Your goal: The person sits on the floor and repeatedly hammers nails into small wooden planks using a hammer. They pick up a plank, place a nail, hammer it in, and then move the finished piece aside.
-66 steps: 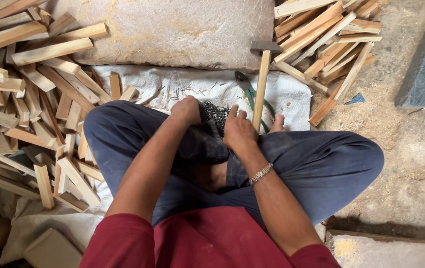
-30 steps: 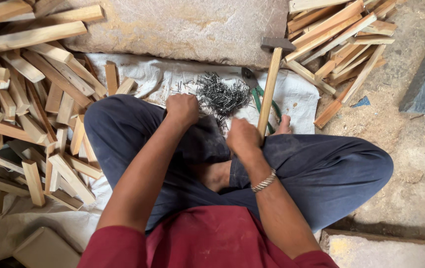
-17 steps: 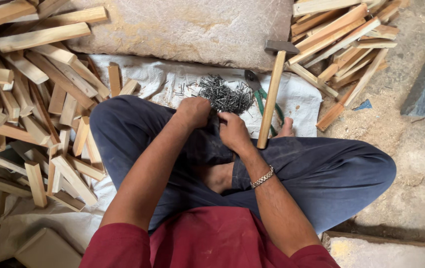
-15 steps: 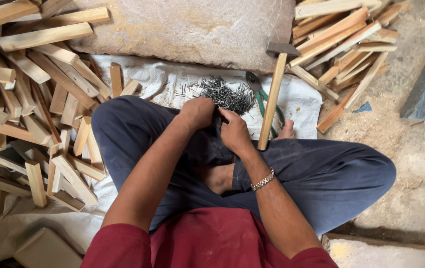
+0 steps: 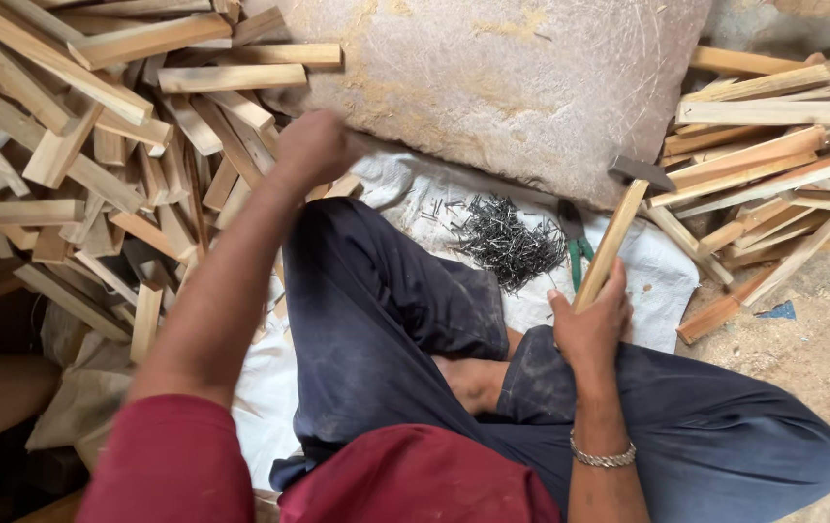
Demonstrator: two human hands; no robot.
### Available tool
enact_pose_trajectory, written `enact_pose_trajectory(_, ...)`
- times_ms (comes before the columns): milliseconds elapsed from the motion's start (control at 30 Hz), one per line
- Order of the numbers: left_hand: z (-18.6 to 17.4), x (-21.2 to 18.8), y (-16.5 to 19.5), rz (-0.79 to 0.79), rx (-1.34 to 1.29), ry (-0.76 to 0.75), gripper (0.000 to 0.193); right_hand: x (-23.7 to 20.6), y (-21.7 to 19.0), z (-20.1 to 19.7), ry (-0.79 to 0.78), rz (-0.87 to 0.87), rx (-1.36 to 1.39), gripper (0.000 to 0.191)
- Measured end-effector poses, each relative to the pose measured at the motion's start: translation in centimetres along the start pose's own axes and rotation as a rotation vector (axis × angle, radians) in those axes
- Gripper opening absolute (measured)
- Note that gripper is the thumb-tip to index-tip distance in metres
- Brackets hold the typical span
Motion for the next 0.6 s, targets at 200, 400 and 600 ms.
enact_pose_trajectory(200, 5.8, -0.3, -2.3, 0.003, 0.105, -0.356, 0.057, 0.3, 3.9, 4.3, -0.129, 0.350, 0.567, 0.081)
enact_pose_trajectory(400, 5.2, -0.7, -1.3, -0.010, 0.272, -0.398, 0.051, -0.2, 3.0, 4.5, -0.147, 0.386, 0.853, 0.065)
enact_pose_trajectory(600, -1.2, -2.1, -0.8, -0.064, -0.459, -0.174, 0.025, 0.0, 3.1, 4.2, -0.139, 0.429, 1.022, 0.060)
Point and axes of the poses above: each hand's wrist, its own x-axis towards the middle knuckle, its own z-axis out of the palm, y = z × x, the point moved 10 cm from there along x, towards the middle knuckle, and after that the axes turned 2 degrees about -y, right-handed, at the moved point
